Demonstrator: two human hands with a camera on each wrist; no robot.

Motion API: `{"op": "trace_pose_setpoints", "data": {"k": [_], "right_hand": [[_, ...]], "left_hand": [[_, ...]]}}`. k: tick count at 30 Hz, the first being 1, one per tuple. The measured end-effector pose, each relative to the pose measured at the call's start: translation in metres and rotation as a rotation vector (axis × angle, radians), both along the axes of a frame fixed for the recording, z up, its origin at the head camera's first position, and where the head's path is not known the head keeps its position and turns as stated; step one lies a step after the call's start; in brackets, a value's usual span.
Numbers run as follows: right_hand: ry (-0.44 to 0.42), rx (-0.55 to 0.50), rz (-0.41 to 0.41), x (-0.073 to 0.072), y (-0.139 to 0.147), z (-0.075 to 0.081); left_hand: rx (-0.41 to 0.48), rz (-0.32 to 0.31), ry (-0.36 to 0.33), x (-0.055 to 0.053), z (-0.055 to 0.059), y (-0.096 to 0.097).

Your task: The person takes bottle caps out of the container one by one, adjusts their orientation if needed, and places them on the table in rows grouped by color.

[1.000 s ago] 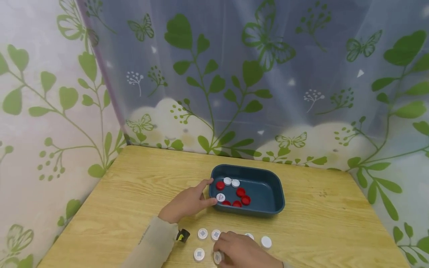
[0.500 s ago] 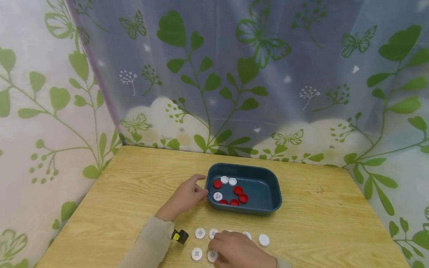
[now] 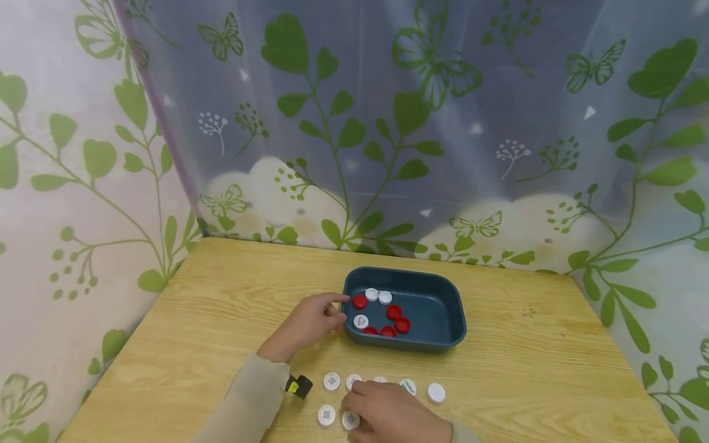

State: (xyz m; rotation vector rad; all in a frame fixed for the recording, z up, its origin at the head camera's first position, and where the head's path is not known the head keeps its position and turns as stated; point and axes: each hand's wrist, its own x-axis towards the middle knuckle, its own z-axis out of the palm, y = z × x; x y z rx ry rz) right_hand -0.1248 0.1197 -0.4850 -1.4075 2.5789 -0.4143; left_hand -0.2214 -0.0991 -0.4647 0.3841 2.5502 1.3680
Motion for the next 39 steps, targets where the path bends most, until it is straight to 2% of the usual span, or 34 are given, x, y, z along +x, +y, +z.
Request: {"op": "trace_pose_setpoints", "data": {"k": [6,12,15,17,19,22,26,29,32,35,39], "right_hand": [[-0.017,0.025,-0.042,-0.001,-0.001,0.003],[-0.012,0.017,-0.046,-0.003,0.000,0.006],[-0.003,-0.009,-0.051,-0.007,0.001,0.016],[0.012,-0.041,-0.059,-0.014,0.004,0.029],[0.064,-0.068,-0.062,-0.025,0.008,0.045],[0.106,-0.131,-0.093,-0.052,0.015,0.064],[0.138,-0.136,-0.163,-0.092,0.022,0.076],[0.215,-0.017,-0.181,-0.118,0.024,0.074],[0.284,0.100,-0.132,-0.139,0.022,0.071],[0.303,0.188,-0.063,-0.151,0.016,0.067],[0.339,0.302,0.010,-0.159,0.005,0.062]], "left_hand": [[-0.003,-0.003,-0.002,-0.001,0.004,0.000],[-0.006,-0.010,0.009,-0.003,0.005,0.000],[-0.009,-0.007,0.001,-0.004,0.005,-0.002],[-0.014,-0.002,0.000,-0.005,0.005,-0.003],[-0.017,-0.001,0.007,-0.006,0.003,-0.003],[-0.014,-0.003,0.016,-0.007,0.001,-0.005],[0.010,-0.014,0.005,-0.006,-0.003,-0.006],[0.024,-0.022,-0.005,-0.005,-0.004,-0.005],[0.016,-0.014,-0.011,-0.004,-0.005,-0.005],[0.012,-0.017,-0.009,-0.003,-0.004,-0.004],[0.027,-0.031,-0.001,-0.003,-0.002,-0.003]]}}
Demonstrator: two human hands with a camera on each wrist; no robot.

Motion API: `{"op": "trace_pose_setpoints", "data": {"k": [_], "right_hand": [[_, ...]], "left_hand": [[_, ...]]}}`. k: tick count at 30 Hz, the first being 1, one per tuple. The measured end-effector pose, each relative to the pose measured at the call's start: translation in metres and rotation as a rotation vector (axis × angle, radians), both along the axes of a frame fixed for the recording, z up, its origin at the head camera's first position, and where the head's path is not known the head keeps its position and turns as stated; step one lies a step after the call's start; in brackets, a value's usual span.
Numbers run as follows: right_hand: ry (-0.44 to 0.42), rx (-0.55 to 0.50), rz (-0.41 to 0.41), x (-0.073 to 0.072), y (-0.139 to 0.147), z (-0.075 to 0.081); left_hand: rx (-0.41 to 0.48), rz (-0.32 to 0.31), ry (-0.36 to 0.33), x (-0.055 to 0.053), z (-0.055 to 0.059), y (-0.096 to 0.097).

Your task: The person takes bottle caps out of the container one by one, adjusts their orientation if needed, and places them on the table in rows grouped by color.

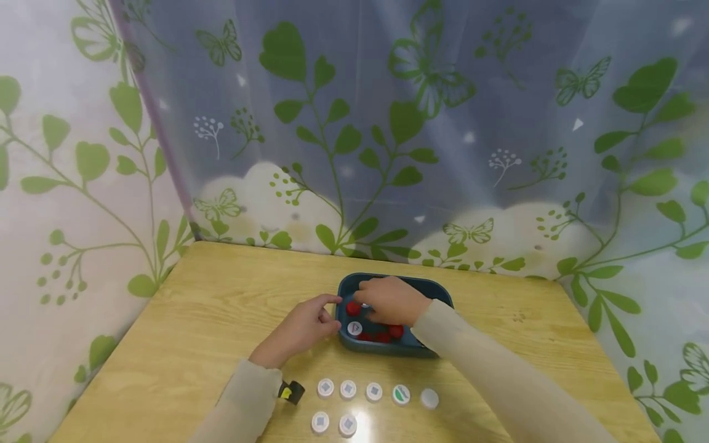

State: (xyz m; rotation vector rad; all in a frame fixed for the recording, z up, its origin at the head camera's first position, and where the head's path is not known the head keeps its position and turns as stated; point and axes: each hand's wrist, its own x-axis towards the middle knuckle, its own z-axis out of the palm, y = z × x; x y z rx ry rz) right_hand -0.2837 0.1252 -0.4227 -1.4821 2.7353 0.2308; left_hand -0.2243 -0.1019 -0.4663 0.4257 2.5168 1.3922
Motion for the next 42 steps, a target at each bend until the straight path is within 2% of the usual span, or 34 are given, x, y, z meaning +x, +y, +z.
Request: {"op": "trace_pose_setpoints", "data": {"k": [4,8,15,20,26,34,42], "right_hand": [[0.002,0.079,0.041,-0.002,-0.009,-0.011],[-0.077,0.117,0.042,0.001,-0.013,-0.022],[-0.154,0.087,0.000,0.003,-0.015,-0.022],[-0.111,0.159,0.028,0.013,-0.022,-0.021],[-0.033,0.219,0.065,0.020,-0.026,-0.025],[0.012,0.176,0.115,0.019,-0.023,-0.029],[-0.013,0.104,0.034,0.016,-0.016,-0.032]], "left_hand": [[0.013,0.000,0.003,-0.001,0.001,0.000],[0.026,-0.001,-0.002,-0.001,0.001,0.001],[0.013,0.019,-0.010,0.000,-0.002,0.002],[0.002,0.025,-0.010,0.000,-0.003,0.002],[-0.012,0.003,-0.003,0.002,-0.003,0.001],[-0.026,-0.017,0.021,0.001,-0.003,0.000],[-0.018,-0.030,0.051,0.001,-0.002,0.000]]}}
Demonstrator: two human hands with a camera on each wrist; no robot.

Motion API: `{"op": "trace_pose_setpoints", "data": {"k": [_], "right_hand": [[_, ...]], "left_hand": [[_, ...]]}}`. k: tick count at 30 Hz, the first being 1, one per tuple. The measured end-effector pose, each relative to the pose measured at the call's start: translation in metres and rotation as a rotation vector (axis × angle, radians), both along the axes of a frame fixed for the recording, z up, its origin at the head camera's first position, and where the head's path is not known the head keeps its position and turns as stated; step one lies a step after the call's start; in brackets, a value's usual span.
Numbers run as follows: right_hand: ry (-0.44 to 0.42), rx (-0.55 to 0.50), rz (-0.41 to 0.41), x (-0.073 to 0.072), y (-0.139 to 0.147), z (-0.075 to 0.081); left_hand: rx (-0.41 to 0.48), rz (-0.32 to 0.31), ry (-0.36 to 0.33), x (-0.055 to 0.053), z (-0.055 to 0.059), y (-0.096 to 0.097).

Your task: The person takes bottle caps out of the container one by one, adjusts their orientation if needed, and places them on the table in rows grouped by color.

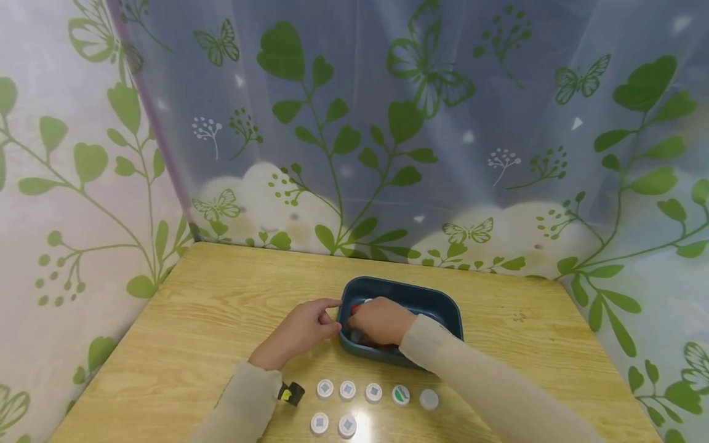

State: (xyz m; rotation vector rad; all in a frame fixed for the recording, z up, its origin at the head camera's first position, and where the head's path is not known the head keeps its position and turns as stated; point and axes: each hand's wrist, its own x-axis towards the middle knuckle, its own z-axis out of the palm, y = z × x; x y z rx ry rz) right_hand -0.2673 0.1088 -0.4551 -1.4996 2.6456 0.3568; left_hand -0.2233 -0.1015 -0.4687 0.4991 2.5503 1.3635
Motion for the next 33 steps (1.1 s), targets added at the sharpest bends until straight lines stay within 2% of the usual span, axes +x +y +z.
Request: {"op": "trace_pose_setpoints", "data": {"k": [5,9,14,18,27,33], "right_hand": [[0.018,-0.034,-0.031,0.000,0.003,-0.002],[0.061,-0.022,-0.044,0.003,0.000,-0.003],[0.086,0.016,-0.053,0.009,-0.003,-0.003],[0.095,-0.015,-0.046,0.008,-0.001,-0.005],[0.079,-0.045,-0.015,0.006,-0.006,-0.008],[0.043,-0.044,-0.028,0.006,-0.007,-0.007]], "left_hand": [[-0.013,-0.012,0.033,0.001,0.003,0.002],[-0.042,-0.014,0.053,0.001,0.004,0.002],[-0.059,-0.048,0.041,0.002,0.002,0.002],[-0.058,-0.083,0.024,0.002,0.002,0.002],[-0.065,-0.092,0.023,0.003,0.001,-0.003],[-0.042,-0.090,0.016,0.000,-0.001,0.000]]}}
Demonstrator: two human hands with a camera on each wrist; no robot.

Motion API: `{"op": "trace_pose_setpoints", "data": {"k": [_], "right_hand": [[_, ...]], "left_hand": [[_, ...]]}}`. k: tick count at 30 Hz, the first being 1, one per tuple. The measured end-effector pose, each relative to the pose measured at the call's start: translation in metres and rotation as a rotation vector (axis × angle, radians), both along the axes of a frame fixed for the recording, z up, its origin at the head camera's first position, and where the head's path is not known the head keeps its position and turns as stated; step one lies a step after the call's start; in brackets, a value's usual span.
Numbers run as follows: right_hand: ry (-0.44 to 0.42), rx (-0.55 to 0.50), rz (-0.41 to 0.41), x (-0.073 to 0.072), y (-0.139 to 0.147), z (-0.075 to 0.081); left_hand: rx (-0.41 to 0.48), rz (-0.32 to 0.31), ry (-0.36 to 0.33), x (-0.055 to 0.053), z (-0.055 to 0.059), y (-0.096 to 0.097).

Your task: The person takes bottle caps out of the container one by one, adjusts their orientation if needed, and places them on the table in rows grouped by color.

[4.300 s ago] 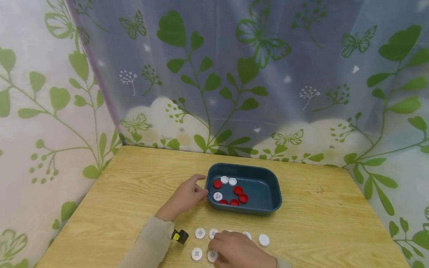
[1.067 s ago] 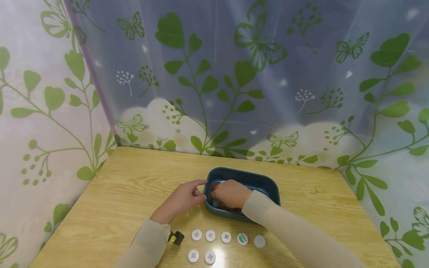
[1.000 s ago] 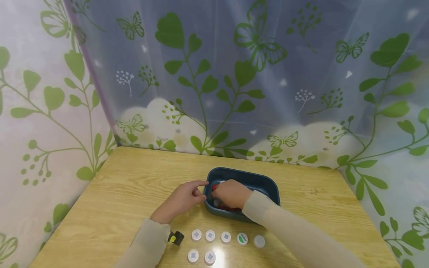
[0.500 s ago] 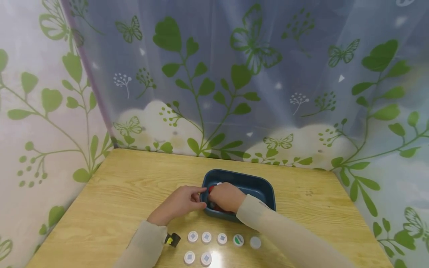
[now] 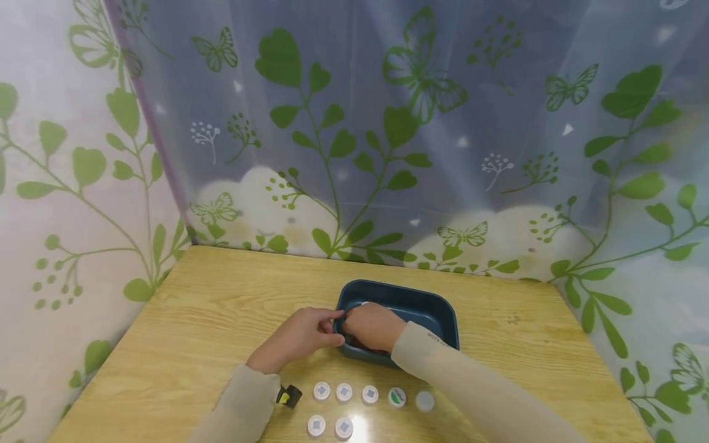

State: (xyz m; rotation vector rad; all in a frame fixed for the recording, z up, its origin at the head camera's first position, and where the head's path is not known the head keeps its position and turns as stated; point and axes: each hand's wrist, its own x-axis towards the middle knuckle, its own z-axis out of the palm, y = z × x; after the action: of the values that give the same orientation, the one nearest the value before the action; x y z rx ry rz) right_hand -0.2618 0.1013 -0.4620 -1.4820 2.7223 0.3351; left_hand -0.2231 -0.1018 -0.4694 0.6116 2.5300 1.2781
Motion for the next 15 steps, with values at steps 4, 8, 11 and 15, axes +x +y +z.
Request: {"op": "trace_pose_setpoints", "data": {"k": [4,8,11,15], "right_hand": [[-0.004,0.002,0.006,-0.0002,-0.0009,0.0002],[-0.018,-0.015,0.018,-0.0021,0.0009,-0.0003],[-0.035,-0.041,0.033,-0.0019,0.0020,-0.0003],[-0.048,-0.056,0.063,-0.0007,0.0011,0.0008]], "left_hand": [[0.005,0.008,-0.018,-0.0019,-0.0010,-0.0004],[0.003,0.018,-0.030,-0.0019,0.0000,-0.0015],[0.010,0.027,-0.039,-0.0008,-0.0002,-0.0033],[0.039,0.018,-0.067,0.0007,-0.0016,-0.0058]]}}
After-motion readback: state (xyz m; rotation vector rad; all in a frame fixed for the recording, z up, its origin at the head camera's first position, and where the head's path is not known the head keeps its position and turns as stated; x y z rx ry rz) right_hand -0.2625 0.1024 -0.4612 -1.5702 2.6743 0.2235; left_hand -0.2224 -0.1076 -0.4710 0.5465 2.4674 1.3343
